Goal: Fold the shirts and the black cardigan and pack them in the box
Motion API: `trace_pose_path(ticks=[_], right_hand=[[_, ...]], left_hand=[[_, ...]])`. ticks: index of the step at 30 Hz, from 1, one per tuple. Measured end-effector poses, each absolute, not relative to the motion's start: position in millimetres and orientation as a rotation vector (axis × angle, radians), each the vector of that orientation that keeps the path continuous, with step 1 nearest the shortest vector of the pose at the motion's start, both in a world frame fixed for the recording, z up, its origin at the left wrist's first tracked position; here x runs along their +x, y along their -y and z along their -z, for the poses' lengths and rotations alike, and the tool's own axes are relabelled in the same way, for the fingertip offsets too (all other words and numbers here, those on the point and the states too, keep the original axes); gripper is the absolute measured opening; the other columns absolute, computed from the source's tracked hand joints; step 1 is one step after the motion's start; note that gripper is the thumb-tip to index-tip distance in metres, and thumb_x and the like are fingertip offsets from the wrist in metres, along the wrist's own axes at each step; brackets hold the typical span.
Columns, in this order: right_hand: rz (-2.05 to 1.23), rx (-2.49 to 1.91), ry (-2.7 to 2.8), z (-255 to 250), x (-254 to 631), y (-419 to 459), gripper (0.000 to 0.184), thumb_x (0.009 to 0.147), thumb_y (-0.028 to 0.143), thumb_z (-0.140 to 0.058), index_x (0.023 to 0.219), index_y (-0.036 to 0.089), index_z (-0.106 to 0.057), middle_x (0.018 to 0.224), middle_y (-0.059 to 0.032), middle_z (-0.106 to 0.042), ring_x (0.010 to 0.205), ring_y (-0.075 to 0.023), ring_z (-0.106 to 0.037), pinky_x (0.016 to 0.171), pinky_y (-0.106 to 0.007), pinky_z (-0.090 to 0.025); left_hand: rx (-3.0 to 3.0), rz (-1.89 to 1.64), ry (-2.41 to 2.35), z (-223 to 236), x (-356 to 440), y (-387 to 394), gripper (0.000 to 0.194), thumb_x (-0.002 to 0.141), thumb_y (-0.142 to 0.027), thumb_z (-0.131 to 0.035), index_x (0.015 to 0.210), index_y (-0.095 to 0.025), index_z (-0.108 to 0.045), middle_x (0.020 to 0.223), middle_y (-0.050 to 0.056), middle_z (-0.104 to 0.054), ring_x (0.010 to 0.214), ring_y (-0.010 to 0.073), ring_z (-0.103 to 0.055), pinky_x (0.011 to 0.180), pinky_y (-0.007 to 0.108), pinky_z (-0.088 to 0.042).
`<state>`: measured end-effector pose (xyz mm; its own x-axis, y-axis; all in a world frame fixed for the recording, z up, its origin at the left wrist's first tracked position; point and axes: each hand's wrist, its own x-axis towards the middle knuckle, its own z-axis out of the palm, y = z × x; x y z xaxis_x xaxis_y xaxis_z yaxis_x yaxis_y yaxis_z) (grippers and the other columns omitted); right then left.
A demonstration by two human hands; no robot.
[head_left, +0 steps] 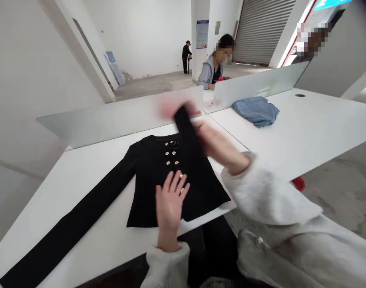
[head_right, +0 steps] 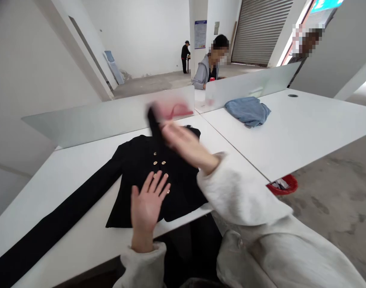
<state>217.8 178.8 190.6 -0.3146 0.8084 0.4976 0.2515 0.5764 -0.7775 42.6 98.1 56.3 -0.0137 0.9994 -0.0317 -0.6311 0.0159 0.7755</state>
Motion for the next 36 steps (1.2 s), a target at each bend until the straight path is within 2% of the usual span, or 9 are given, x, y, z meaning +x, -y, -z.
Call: trace_pose_path(ticks=[5,10,14,19,21,24,28,32,36], right_hand=[[-0.877,-0.336,2.425,-145,166,-166,0.032,0.087,0.04,-0.056,0.115,0.027,-0.06,0.138,-0.003,-0.051,0.129,-0.0184,-0.046,0.107,-0.036,-0.039],[-0.812,-0.979,2.098,-85,217,-226,0.023,0.087,0.032,-0.051,0.102,0.021,-0.064,0.103,-0.0047,-0.069,0.095,-0.0186,-0.065,0.091,-0.038,-0.05],[-0.726,-1.447,1.588,-41,269,-282,0.03,0.084,0.03,-0.05,0.109,0.019,-0.061,0.115,-0.0097,-0.064,0.101,-0.0204,-0.062,0.091,-0.04,-0.049],[-0.968,-1.476,1.426,-5,279,-314,0.055,0.084,0.042,-0.049,0.134,0.019,-0.043,0.118,-0.0127,-0.062,0.096,-0.0206,-0.064,0.079,-0.036,-0.055],[-0.955,-1.472,1.416,2,270,-320,0.062,0.084,0.044,-0.05,0.139,0.02,-0.036,0.121,-0.0132,-0.06,0.098,-0.0215,-0.064,0.079,-0.035,-0.055],[-0.969,-1.425,1.452,7,257,-328,0.069,0.083,0.047,-0.053,0.143,0.021,-0.031,0.121,-0.014,-0.06,0.095,-0.0217,-0.065,0.08,-0.036,-0.055],[-0.779,-1.401,1.654,13,253,-338,0.049,0.083,0.031,-0.048,0.131,0.022,-0.049,0.12,-0.0088,-0.062,0.095,-0.0209,-0.063,0.086,-0.04,-0.052],[-0.633,-1.456,1.703,9,257,-338,0.042,0.083,0.025,-0.043,0.121,0.017,-0.059,0.121,-0.0126,-0.06,0.1,-0.0251,-0.06,0.094,-0.047,-0.046],[-0.188,-1.385,1.936,-11,250,-321,0.044,0.092,0.036,-0.038,0.123,0.014,-0.06,0.136,-0.0169,-0.049,0.119,-0.0311,-0.049,0.103,-0.051,-0.037]], left_hand=[[0.261,-1.596,-0.831,-52,-27,-88,0.05,0.089,-0.058,-0.039,0.12,-0.025,-0.058,0.134,0.01,-0.055,0.124,0.0289,-0.051,0.102,0.052,-0.044],[0.159,-1.556,-0.949,-31,-41,-82,0.035,0.093,-0.044,-0.041,0.118,-0.026,-0.058,0.132,0.007,-0.055,0.12,0.0211,-0.056,0.103,0.045,-0.045],[0.172,-1.527,-0.967,-29,-37,-88,0.028,0.089,-0.033,-0.051,0.114,-0.023,-0.059,0.129,0.006,-0.058,0.119,0.0205,-0.055,0.102,0.043,-0.047],[0.22,-1.571,-1.205,-34,-39,-89,0.022,0.082,-0.019,-0.06,0.103,-0.022,-0.063,0.123,0.007,-0.062,0.113,0.0229,-0.06,0.1,0.043,-0.049],[0.31,-1.604,-1.304,-33,-42,-83,0.027,0.08,-0.021,-0.062,0.107,-0.023,-0.061,0.124,0.007,-0.061,0.115,0.023,-0.058,0.101,0.041,-0.048],[0.566,-1.505,-1.652,-26,-51,-69,0.058,0.075,-0.022,-0.068,0.128,-0.025,-0.046,0.128,0.01,-0.058,0.115,0.0251,-0.058,0.097,0.041,-0.049],[0.799,-1.362,-1.884,-18,-88,-48,0.097,0.071,-0.031,-0.07,0.148,-0.03,-0.011,0.138,0.014,-0.05,0.096,0.0245,-0.067,0.078,0.039,-0.056],[0.725,-1.194,-2.508,-40,-150,-21,0.079,0.074,-0.036,-0.061,0.144,-0.023,-0.028,0.143,0.015,-0.046,0.103,0.0308,-0.065,0.088,0.048,-0.052],[0.344,-0.71,-3.09,-73,-195,2,0.067,0.08,-0.047,-0.053,0.14,-0.037,-0.026,0.147,0.001,-0.042,0.129,0.0348,-0.045,0.099,0.06,-0.041]])
